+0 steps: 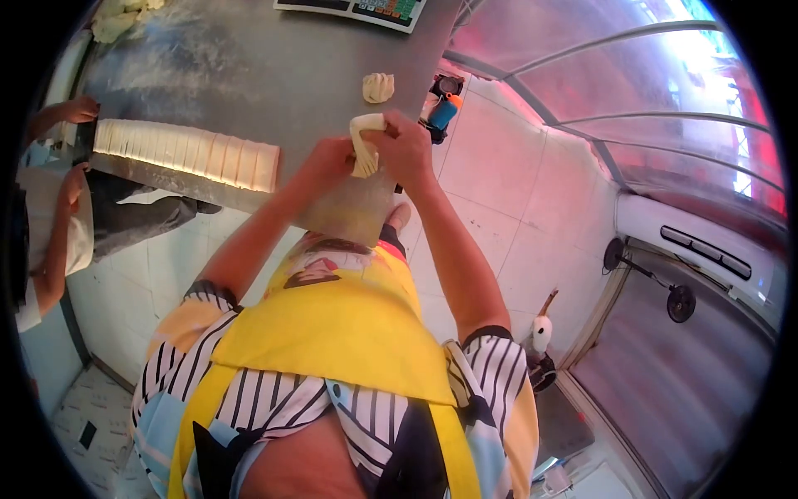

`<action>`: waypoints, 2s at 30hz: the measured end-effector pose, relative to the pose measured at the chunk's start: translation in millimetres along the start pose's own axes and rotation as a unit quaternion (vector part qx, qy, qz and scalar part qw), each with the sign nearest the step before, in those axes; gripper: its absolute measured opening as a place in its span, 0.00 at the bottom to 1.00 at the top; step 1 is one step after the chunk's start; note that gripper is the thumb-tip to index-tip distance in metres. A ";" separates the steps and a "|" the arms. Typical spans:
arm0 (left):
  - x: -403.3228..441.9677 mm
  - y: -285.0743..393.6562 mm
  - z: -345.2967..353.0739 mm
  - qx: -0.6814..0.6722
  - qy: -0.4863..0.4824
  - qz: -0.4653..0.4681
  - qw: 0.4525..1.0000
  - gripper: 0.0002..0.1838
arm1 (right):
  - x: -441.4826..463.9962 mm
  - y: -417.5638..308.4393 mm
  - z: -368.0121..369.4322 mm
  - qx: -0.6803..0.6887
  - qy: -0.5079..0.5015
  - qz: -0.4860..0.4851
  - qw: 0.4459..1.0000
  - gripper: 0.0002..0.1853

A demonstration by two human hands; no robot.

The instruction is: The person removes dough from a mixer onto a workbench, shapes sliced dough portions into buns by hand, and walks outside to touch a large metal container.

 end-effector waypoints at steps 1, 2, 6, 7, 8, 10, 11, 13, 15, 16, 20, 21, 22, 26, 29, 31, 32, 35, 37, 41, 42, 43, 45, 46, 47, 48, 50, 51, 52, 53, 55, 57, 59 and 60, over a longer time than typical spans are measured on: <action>-2.7 10.1 -2.3 -0.010 0.013 0.036 0.999 0.11 | 9.9 12.5 -1.7 0.073 0.026 0.029 0.997 0.10; -6.1 10.0 -2.5 0.009 0.042 0.046 0.998 0.11 | 15.1 32.5 -0.7 0.177 0.019 0.105 0.978 0.11; -14.2 -13.5 2.9 -0.021 0.121 0.006 0.992 0.11 | 10.4 70.1 14.2 0.408 0.003 0.263 0.874 0.08; -14.0 -15.5 1.8 -0.057 0.132 -0.025 0.989 0.11 | 10.3 71.7 14.6 0.394 0.022 0.266 0.880 0.08; -12.5 -14.6 1.4 -0.083 0.148 -0.040 0.985 0.10 | 9.8 72.3 14.9 0.379 0.041 0.268 0.884 0.09; -7.6 -10.9 -1.1 -0.135 0.179 -0.071 0.972 0.10 | 9.3 70.2 15.1 0.347 0.052 0.286 0.892 0.11; -6.0 -13.0 -1.1 -0.161 0.109 -0.098 0.976 0.10 | 9.1 65.2 15.5 0.328 0.043 0.302 0.894 0.12; -4.8 -20.8 -1.2 -0.211 -0.032 -0.150 0.965 0.09 | 7.4 60.3 16.7 0.266 0.026 0.327 0.906 0.16; -4.4 -30.2 1.2 -0.188 -0.055 -0.147 0.969 0.09 | 4.5 58.1 15.8 0.179 0.012 0.341 0.923 0.19; -5.2 -34.9 4.3 -0.178 -0.067 -0.147 0.971 0.09 | 5.2 63.1 14.2 0.199 -0.004 0.335 0.921 0.19; -1.6 -65.8 17.0 -0.097 -0.059 -0.139 0.984 0.09 | 12.0 112.3 16.5 0.252 -0.052 0.289 0.922 0.19; -0.7 -81.7 27.3 -0.030 -0.035 -0.106 0.993 0.09 | 15.1 121.5 17.7 0.258 -0.060 0.273 0.925 0.18; -0.6 -82.0 27.7 0.036 -0.012 -0.075 0.996 0.10 | 16.6 121.5 17.2 0.208 -0.078 0.248 0.943 0.16; -8.4 -87.2 37.0 0.000 -0.058 -0.159 0.986 0.10 | 9.4 117.1 16.6 0.002 -0.117 0.195 0.974 0.10; -11.1 -88.3 34.9 -0.105 -0.114 -0.229 0.961 0.12 | 12.2 128.7 19.0 -0.190 -0.047 -0.022 0.980 0.11; -10.6 -86.0 31.4 -0.217 -0.155 -0.282 0.922 0.13 | 11.6 136.5 19.4 -0.193 -0.015 -0.048 0.980 0.12; -8.6 -86.9 31.6 -0.202 -0.163 -0.270 0.927 0.13 | 12.2 135.5 18.8 -0.130 -0.022 0.032 0.991 0.12; -7.5 -87.2 29.2 -0.149 -0.157 -0.246 0.945 0.14 | 12.6 123.9 18.0 0.034 -0.030 0.194 0.980 0.12; -9.0 -78.9 31.5 -0.110 -0.114 -0.241 0.958 0.13 | 11.9 123.8 18.8 0.056 -0.013 0.223 0.973 0.12; -10.7 -83.6 28.7 -0.191 -0.133 -0.275 0.933 0.12 | 15.2 121.3 23.9 -0.070 0.024 0.172 0.982 0.10; -9.3 -86.5 30.2 -0.198 -0.135 -0.283 0.929 0.12 | 14.4 120.2 25.3 -0.103 0.025 0.160 0.981 0.09; -9.0 -88.3 31.5 -0.204 -0.135 -0.291 0.925 0.12 | 14.7 127.6 24.7 -0.146 0.025 0.123 0.981 0.10; -8.2 -84.2 32.0 -0.132 -0.115 -0.275 0.945 0.11 | 17.5 147.2 22.0 -0.231 0.023 0.045 0.972 0.10; -8.3 -81.7 31.7 -0.096 -0.104 -0.268 0.953 0.11 | 16.8 143.4 22.3 -0.236 0.023 0.041 0.971 0.10; -8.3 -82.4 32.9 -0.046 -0.088 -0.252 0.963 0.11 | 15.5 138.2 22.1 -0.242 0.024 0.036 0.969 0.10; -9.5 -84.1 36.4 0.004 -0.073 -0.236 0.969 0.10 | 14.5 133.8 22.2 -0.247 0.025 0.032 0.968 0.10; -11.0 -82.2 37.2 0.048 -0.052 -0.220 0.973 0.10 | 18.3 140.0 24.6 -0.290 0.035 0.022 0.956 0.10; -10.8 -81.7 36.7 0.043 -0.045 -0.220 0.974 0.10 | 21.3 141.3 24.0 -0.312 0.041 0.015 0.949 0.11; -10.3 -81.6 35.7 0.037 -0.036 -0.222 0.974 0.10 | 22.0 139.1 23.5 -0.229 0.010 0.082 0.970 0.11; -10.6 -91.1 37.1 0.039 0.017 -0.186 0.982 0.10 | 23.3 130.4 23.8 -0.143 -0.022 0.147 0.979 0.11; -8.1 -121.7 39.4 0.045 0.124 -0.111 0.985 0.11 | 31.5 102.6 23.5 0.069 -0.040 0.192 0.978 0.12; 20.9 -113.7 -5.4 -0.067 0.074 -0.232 0.968 0.11 | 20.3 71.8 19.7 0.315 -0.005 0.171 0.933 0.12; 64.3 -120.9 -32.2 -0.088 0.037 -0.253 0.963 0.10 | 18.6 60.6 8.3 0.267 0.010 0.160 0.950 0.10; 85.2 -134.1 -33.8 0.031 0.097 -0.159 0.982 0.12 | 16.7 61.4 3.4 0.251 0.015 0.157 0.955 0.10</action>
Point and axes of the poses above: each hand's wrist, its own x-axis towards the middle knuckle, its own z-axis out of the palm, y = z × x, the point moved 3 cm from there along x, towards the middle knuckle, and after that the axes turned 14 degrees about x, right-handed, at the moved point
